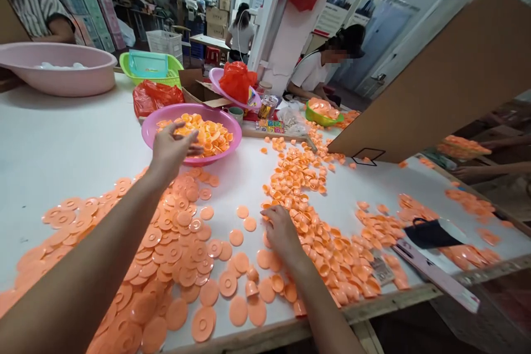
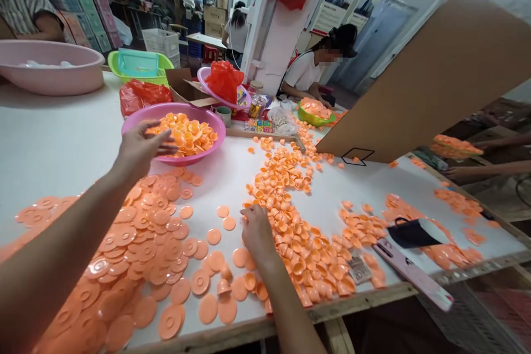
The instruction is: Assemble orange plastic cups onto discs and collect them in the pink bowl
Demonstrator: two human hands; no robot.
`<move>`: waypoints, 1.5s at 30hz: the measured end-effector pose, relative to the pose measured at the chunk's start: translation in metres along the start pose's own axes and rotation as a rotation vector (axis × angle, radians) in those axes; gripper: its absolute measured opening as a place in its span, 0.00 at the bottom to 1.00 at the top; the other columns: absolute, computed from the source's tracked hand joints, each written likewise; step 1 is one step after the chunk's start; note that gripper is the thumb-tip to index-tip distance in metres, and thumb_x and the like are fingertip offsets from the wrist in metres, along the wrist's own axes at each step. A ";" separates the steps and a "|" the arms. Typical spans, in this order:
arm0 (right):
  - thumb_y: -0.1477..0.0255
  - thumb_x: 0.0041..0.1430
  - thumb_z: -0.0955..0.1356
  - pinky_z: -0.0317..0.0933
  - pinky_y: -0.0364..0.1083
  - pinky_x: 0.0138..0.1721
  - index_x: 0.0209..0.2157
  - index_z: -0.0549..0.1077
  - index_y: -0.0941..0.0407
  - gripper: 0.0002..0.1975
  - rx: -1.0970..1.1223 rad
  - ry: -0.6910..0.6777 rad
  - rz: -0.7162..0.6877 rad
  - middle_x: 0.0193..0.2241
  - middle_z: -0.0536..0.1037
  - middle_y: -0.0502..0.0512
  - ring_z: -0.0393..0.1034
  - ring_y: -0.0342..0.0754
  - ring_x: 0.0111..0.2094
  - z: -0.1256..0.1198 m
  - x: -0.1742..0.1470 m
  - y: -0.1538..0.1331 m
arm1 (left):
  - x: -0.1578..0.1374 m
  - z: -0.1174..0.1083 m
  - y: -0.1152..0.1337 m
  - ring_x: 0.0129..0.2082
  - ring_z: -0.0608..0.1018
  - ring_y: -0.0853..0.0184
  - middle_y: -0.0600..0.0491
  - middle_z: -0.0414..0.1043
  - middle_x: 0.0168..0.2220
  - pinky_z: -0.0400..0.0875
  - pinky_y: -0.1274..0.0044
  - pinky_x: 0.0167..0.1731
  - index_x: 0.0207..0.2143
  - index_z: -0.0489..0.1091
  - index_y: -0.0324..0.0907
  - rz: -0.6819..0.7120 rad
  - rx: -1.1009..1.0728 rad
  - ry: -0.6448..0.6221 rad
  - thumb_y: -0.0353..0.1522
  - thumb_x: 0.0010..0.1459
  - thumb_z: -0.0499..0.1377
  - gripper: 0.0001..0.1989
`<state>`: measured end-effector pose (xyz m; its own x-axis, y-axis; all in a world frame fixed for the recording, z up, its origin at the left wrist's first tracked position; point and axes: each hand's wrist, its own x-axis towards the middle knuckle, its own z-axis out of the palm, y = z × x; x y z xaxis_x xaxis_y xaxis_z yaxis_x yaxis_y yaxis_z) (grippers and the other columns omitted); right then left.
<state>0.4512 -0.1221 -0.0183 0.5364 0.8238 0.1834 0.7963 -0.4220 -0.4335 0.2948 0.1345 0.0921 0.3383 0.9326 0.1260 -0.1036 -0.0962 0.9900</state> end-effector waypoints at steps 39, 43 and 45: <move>0.76 0.46 0.71 0.60 0.41 0.29 0.21 0.76 0.57 0.03 0.312 -0.252 0.257 0.20 0.77 0.50 0.70 0.43 0.26 0.033 0.070 -0.022 | -0.083 0.046 -0.156 0.61 0.61 0.48 0.47 0.72 0.51 0.43 0.48 0.61 0.35 0.79 0.47 0.430 0.837 -0.576 0.40 0.48 0.69 0.12; 0.78 0.46 0.71 0.58 0.40 0.27 0.20 0.75 0.57 0.05 0.261 -0.257 0.254 0.19 0.76 0.49 0.69 0.43 0.24 0.035 0.075 -0.027 | -0.077 0.044 -0.153 0.60 0.63 0.49 0.48 0.72 0.50 0.45 0.51 0.62 0.36 0.79 0.48 0.432 0.843 -0.587 0.42 0.47 0.69 0.14; 0.78 0.46 0.71 0.57 0.39 0.25 0.19 0.74 0.57 0.05 0.263 -0.273 0.249 0.19 0.75 0.48 0.68 0.42 0.24 0.034 0.075 -0.027 | -0.070 0.037 -0.150 0.59 0.63 0.48 0.48 0.73 0.51 0.43 0.49 0.62 0.36 0.79 0.48 0.422 0.883 -0.588 0.41 0.45 0.70 0.15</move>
<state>0.4604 -0.0359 -0.0226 0.5812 0.7939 -0.1789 0.5350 -0.5384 -0.6511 0.3211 0.0706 -0.0627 0.8421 0.4832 0.2395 0.3027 -0.7910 0.5317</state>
